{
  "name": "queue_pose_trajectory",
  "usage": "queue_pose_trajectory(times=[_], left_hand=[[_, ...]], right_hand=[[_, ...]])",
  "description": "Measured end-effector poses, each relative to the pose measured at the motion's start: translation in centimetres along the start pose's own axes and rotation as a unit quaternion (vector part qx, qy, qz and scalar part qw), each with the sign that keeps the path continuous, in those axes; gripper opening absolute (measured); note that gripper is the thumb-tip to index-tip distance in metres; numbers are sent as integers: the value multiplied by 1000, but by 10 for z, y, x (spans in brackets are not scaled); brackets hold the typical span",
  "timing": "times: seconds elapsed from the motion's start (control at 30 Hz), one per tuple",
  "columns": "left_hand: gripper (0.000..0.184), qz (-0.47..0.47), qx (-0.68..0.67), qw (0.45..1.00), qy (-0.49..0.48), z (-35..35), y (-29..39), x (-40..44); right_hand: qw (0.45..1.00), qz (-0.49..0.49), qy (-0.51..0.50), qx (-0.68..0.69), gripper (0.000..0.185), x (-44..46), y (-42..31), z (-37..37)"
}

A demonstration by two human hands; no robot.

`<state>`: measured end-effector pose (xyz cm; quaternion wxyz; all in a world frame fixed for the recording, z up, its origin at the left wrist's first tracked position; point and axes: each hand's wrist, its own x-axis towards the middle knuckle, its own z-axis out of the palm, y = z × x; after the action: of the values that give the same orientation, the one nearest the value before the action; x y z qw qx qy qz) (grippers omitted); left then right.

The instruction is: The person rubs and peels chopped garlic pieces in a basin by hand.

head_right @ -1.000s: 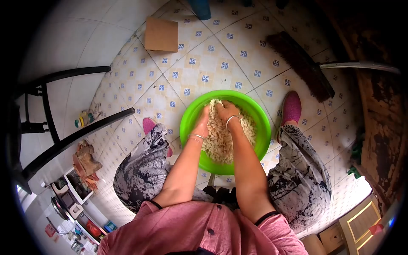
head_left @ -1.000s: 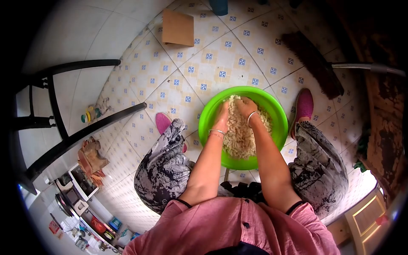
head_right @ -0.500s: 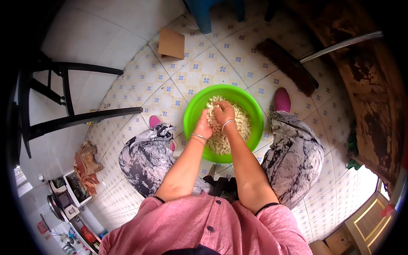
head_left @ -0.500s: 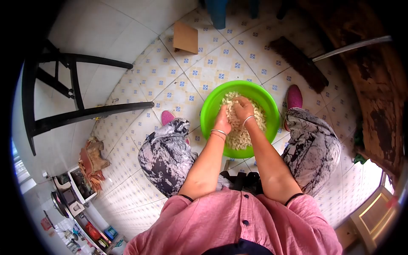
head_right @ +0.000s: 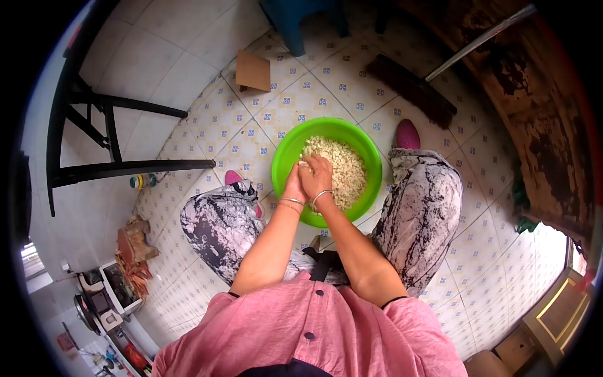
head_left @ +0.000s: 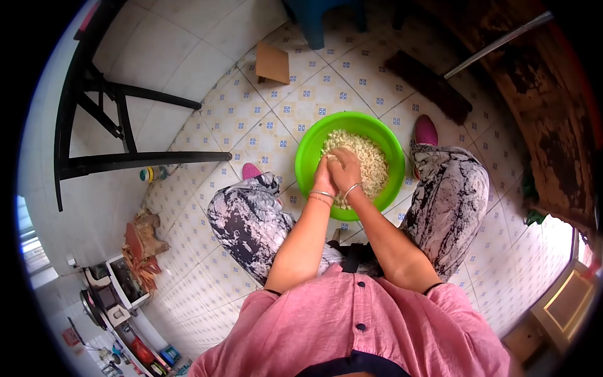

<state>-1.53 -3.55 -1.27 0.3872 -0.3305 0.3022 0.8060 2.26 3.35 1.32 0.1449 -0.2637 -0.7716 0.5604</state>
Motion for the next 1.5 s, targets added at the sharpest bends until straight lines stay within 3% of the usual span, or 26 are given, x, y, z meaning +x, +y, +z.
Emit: queue_pose_trajectory(times=[0.27, 0.33, 0.43, 0.5, 0.53, 0.6, 0.63, 0.8, 0.87, 0.97, 1.07, 1.1, 1.2, 1.23, 1.27, 1.3, 1.33, 1.4, 1.47, 1.5], left_hand=[[31, 71, 80, 994, 5, 17, -20, -13], [29, 78, 84, 993, 1, 22, -25, -16], [29, 81, 95, 991, 42, 14, -28, -11], [27, 46, 84, 995, 20, -9, -25, 4], [27, 45, 83, 995, 19, -19, -21, 11], [26, -19, 31, 996, -87, -28, -13, 20], [29, 4, 53, 998, -45, -27, -15, 22], [29, -12, 37, 998, -52, -21, -27, 23], [29, -15, 36, 998, -52, -7, -29, 11], [35, 46, 79, 996, 19, 21, -33, -7], [35, -17, 40, 998, 34, 27, -23, -16], [35, -15, 37, 999, 34, 23, -20, -15], [35, -7, 13, 994, -111, 2, -9, -6], [35, -5, 5, 987, -158, -10, -8, 1], [36, -4, -2, 979, -205, -21, -9, 9], [36, -71, -59, 951, -296, -41, -10, 34], [36, -72, -59, 951, -296, -37, -11, 32], [35, -54, -18, 978, -202, -21, -16, 28], [35, -36, 21, 994, -100, -1, -24, 14], [34, -28, 42, 998, -48, 8, -28, 6]], right_hand=[[997, -18, 69, -6, 22, 8, 7, -4], [994, 84, 36, 62, 19, 14, 11, -7], [992, 116, 24, 35, 21, 6, 1, -11], [990, 139, -4, 16, 24, -3, -1, -8], [995, 96, 19, 28, 23, -8, 3, -2], [997, 53, 43, 38, 22, -11, 4, 4], [998, 43, 39, 18, 22, -12, 0, 5], [998, 17, 50, -27, 23, -3, 5, 0], [998, 49, 48, -1, 25, 9, 14, -2], [974, 205, 59, 72, 30, 23, 18, -2], [984, 176, -18, 4, 35, 14, -1, -8], [992, 122, 13, 7, 29, 9, -7, -4], [992, 116, -54, 16, 29, -4, -26, -9], [999, 40, -2, 11, 29, -11, -22, 0], [999, 41, -1, 8, 29, -13, -15, 3], [998, 61, 4, 7, 30, -13, -14, 3], [997, 80, 9, 6, 30, -13, -11, 3], [997, 80, -1, -16, 34, -4, -1, 1], [988, 152, -12, 11, 35, 9, 2, -7], [990, 136, 24, -12, 35, 13, 13, -3]])
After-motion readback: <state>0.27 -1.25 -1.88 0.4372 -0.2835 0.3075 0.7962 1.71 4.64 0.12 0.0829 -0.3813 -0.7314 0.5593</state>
